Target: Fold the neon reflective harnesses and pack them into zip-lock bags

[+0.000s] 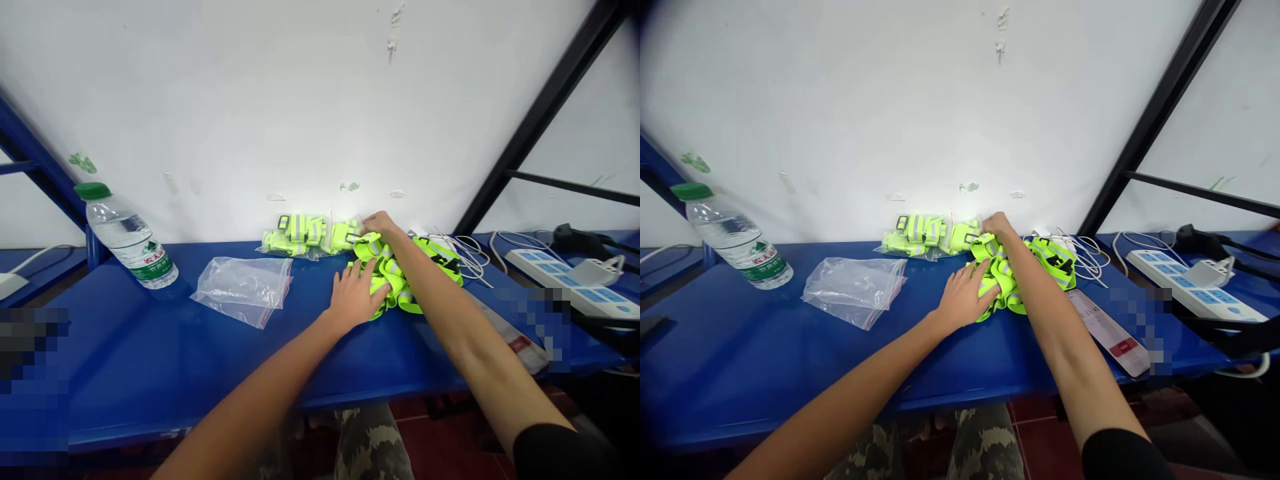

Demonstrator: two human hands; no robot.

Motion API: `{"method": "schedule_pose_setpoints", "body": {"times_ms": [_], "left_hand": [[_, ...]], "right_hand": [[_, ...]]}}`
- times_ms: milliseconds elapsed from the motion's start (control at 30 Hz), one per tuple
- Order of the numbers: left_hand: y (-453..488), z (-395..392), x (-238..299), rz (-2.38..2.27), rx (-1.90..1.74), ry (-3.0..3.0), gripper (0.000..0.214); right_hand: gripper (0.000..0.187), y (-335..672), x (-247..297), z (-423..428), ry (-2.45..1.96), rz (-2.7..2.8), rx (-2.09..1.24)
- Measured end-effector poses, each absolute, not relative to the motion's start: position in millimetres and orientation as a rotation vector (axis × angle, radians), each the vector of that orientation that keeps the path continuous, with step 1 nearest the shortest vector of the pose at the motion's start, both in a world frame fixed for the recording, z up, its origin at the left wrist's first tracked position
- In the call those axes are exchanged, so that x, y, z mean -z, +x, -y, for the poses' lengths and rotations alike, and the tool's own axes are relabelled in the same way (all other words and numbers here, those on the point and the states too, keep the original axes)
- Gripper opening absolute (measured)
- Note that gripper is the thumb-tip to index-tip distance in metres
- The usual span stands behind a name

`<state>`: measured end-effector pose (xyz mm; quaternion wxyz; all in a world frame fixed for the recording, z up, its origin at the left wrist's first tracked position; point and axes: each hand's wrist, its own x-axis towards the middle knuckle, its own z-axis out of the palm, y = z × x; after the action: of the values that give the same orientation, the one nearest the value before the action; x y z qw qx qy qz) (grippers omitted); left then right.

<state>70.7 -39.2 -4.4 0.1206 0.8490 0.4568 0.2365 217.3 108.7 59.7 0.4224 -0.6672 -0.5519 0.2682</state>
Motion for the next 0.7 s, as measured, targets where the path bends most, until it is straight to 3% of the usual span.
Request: {"method": "schedule_pose_setpoints", "body": {"times_ms": [200,367,500,700], "left_hand": [[64,26,-9,-1.467,-1.047,2.344,0.069],[32,30,-52,-1.164,-1.779,1.892,0.017],[14,27,-60,-0.847,-1.475,1.624,0.038],[4,21,-48,-0.821,-1.111,1.517,0.025]], "right_hand": [[0.020,218,-130,-86,-1.241,1.237,-0.802],[0.025,190,-147,-25,-0.906,1.292,-0.953],[0.035,160,-101,10,-0.892,1.378,-1.051],[0.050,158,-59,17,-0.842,1.256,-1.304]]}}
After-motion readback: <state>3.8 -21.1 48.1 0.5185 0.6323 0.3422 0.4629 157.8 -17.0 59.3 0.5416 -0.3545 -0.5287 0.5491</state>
